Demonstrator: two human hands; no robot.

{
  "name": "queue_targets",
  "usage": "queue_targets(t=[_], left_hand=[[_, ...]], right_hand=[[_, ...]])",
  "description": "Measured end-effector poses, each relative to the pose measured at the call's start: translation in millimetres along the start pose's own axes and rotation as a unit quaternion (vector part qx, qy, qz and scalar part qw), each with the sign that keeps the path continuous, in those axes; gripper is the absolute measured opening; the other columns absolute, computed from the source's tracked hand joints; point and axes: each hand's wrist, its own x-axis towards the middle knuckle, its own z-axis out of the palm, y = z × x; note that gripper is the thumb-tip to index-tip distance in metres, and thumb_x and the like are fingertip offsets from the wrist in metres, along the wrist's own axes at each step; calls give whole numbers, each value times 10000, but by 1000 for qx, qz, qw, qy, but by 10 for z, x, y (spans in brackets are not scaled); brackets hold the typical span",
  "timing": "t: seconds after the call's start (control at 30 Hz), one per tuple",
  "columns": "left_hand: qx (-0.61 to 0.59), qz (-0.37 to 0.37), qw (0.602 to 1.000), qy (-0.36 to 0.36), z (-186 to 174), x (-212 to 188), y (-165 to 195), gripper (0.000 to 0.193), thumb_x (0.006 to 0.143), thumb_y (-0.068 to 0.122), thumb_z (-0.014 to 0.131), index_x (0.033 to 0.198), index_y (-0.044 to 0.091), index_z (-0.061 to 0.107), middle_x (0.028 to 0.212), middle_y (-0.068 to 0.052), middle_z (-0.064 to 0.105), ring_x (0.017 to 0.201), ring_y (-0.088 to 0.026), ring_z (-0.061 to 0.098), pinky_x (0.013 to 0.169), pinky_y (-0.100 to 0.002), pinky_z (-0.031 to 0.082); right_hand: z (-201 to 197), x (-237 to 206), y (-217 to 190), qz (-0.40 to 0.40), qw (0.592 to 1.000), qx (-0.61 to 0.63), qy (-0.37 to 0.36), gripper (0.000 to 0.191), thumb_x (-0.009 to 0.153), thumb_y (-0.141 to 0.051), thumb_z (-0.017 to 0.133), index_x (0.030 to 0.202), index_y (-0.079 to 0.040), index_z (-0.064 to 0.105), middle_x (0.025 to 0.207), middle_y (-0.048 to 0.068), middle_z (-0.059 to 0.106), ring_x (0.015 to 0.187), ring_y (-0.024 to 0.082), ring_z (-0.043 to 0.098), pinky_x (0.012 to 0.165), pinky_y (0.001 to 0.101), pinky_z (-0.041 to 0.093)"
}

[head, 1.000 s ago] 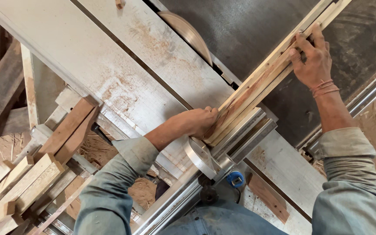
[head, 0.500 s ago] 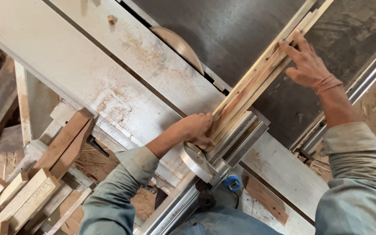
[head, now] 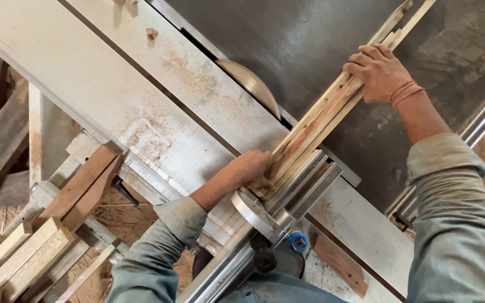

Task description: The person repeatedly picks up thin wooden planks from a pile, aligns them against a fence on a table saw, and pushes them through the spinning blade to cut them to length. The cut pieces are placed on the saw table and later stacked.

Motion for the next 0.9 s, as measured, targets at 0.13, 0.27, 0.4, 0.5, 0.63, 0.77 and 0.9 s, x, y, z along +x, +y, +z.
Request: queue_targets(t=[0.13, 0.27, 0.4, 0.5, 0.63, 0.77, 0.9], left_hand=[[-6, -1, 1000, 2, -1, -10, 14, 604, 629, 386, 946, 971, -2, 634, 902, -221, 715, 911, -422, 693, 803, -493, 554], [4, -12, 1000, -10, -4, 0, 49, 646, 620, 407, 959, 982, -6, 619, 900, -218, 705, 897, -405, 697, 803, -480, 556], [5, -19, 999, -28, 6, -7, 81, 646, 628, 414, 948, 999, 4, 615, 901, -204, 716, 899, -387, 709, 805, -470, 560], [6, -7, 1000, -18, 25, -22, 89, 637, 624, 414, 945, 990, 4, 622, 898, -201, 722, 897, -392, 710, 800, -469, 561], [20, 4, 1000, 1, 40, -41, 84, 636, 614, 430, 948, 976, 13, 633, 882, -201, 720, 880, -400, 703, 781, -475, 561], [13, -5, 1000, -16, 36, -54, 101, 572, 618, 429, 929, 940, 39, 662, 872, -188, 733, 866, -378, 717, 784, -457, 571], [14, -15, 999, -34, 25, -57, 158, 545, 621, 427, 923, 925, 51, 671, 874, -179, 744, 876, -362, 722, 797, -446, 568]], right_hand=[[-7, -24, -11, -4, 1000, 24, 19, 573, 714, -88, 736, 1273, -205, 684, 1381, 6, 640, 1449, 268, 493, 1250, 448, 370], [-3, -49, -11, 3, 1000, 18, 22, 548, 722, -86, 738, 1254, -211, 696, 1374, 2, 642, 1428, 277, 496, 1210, 464, 393], [-9, -88, -10, 14, 999, 29, 13, 572, 696, -81, 748, 1249, -218, 697, 1378, -9, 643, 1429, 275, 496, 1210, 440, 410], [-37, -118, -21, 14, 1000, 21, 11, 583, 679, -89, 763, 1244, -216, 697, 1366, -12, 648, 1421, 274, 502, 1201, 441, 418], [-80, -132, -40, 20, 999, 38, 12, 568, 681, -93, 768, 1232, -214, 700, 1349, -6, 654, 1404, 282, 513, 1184, 453, 425], [-92, -155, -49, 14, 999, 26, 22, 568, 690, -94, 767, 1241, -216, 707, 1355, -11, 656, 1400, 276, 520, 1179, 452, 432], [-89, -256, -38, 27, 998, 47, 16, 575, 681, -102, 773, 1243, -208, 709, 1363, -7, 652, 1405, 275, 514, 1150, 442, 441]])
